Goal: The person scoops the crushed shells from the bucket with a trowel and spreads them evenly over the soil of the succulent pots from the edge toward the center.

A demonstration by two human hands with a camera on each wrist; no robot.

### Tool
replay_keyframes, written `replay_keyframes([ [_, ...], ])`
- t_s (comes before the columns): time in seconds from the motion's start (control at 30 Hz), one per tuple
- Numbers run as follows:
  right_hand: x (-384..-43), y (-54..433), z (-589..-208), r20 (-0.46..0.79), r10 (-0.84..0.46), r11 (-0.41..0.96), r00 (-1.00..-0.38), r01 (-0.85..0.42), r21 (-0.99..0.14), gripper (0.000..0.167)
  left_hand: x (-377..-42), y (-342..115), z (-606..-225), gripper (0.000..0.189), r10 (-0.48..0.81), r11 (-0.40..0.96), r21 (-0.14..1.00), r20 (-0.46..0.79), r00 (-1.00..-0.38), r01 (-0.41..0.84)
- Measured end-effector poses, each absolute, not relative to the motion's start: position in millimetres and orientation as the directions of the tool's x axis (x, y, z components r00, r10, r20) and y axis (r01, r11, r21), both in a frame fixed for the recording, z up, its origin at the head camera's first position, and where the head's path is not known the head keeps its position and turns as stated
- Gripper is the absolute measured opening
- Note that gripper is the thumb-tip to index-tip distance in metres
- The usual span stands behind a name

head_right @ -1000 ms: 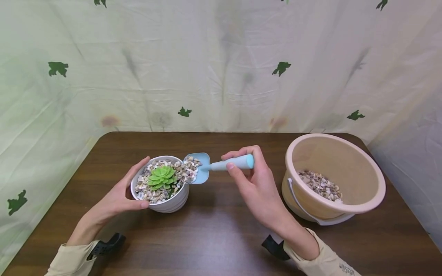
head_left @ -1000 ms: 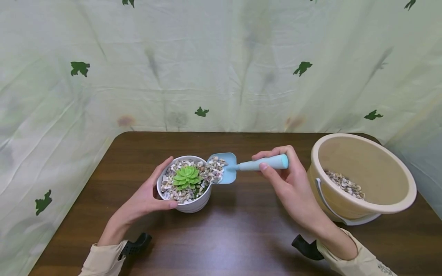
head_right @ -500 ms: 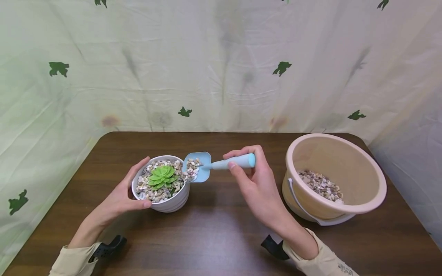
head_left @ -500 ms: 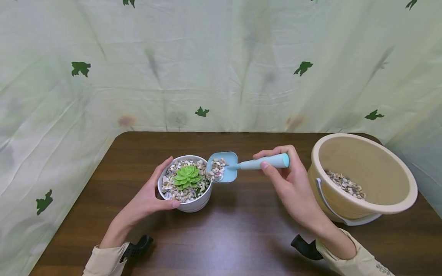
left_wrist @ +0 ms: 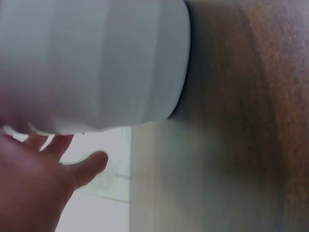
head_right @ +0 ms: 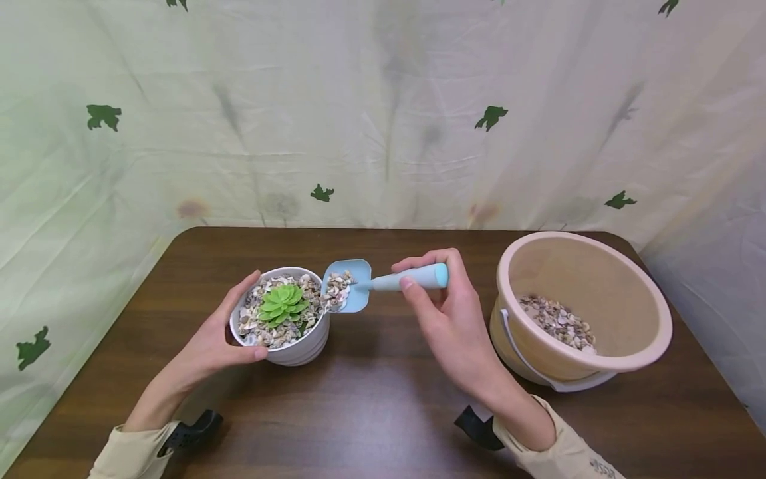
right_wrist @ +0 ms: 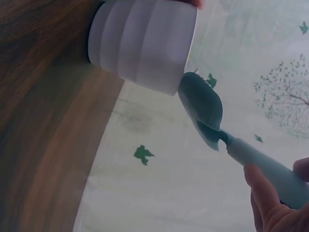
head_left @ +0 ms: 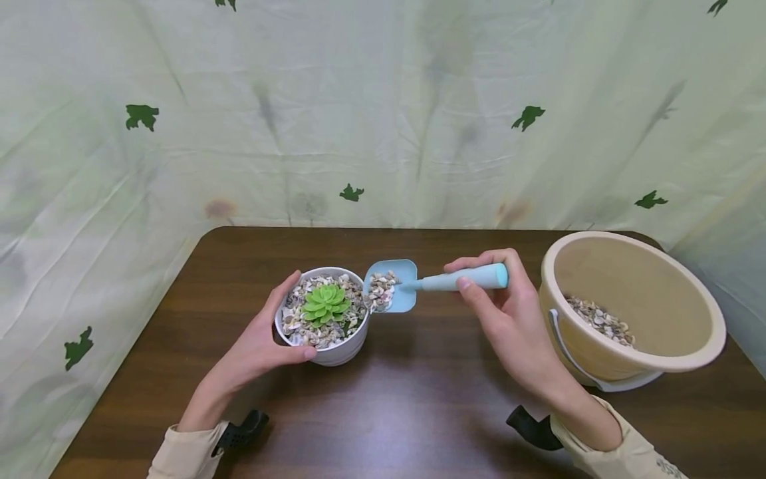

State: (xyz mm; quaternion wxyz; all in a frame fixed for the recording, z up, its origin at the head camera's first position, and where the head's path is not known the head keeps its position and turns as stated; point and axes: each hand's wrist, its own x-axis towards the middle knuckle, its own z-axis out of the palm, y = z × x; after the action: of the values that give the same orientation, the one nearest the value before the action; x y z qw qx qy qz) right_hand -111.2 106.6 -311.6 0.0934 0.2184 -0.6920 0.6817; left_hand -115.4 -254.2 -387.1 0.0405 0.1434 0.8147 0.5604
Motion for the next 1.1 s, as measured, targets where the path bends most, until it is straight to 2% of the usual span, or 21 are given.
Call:
replay_keyframes([
  [0.27, -112.3, 104.5, -306.5, 0.444, -0.197, 0.003, -0.874, -0.453, -0.891, 0.021, -113.9, -256.3, -387.3, 0.102, 0.31, 0.244, 0.955, 0.086, -0.947, 0.167],
  [0.6, -112.4, 102.7, -303.6, 0.453, -0.211, 0.03, -0.866, -0.469, -0.883, 0.022, -115.1, -251.6, -387.0, 0.108, 0.267, 0.305, 0.937, 0.086, -0.96, 0.169],
  [0.9, -110.5, 102.8, -303.4, 0.447, -0.203, 0.045, -0.872, -0.464, -0.885, 0.022, -114.5, -254.3, -388.5, 0.101, 0.307, 0.245, 0.954, 0.093, -0.947, 0.173],
  [1.1, -108.2, 102.1, -300.6, 0.455, -0.204, 0.065, -0.867, -0.475, -0.877, 0.022, -114.4, -251.4, -388.4, 0.108, 0.274, 0.258, 0.95, 0.105, -0.956, 0.179],
])
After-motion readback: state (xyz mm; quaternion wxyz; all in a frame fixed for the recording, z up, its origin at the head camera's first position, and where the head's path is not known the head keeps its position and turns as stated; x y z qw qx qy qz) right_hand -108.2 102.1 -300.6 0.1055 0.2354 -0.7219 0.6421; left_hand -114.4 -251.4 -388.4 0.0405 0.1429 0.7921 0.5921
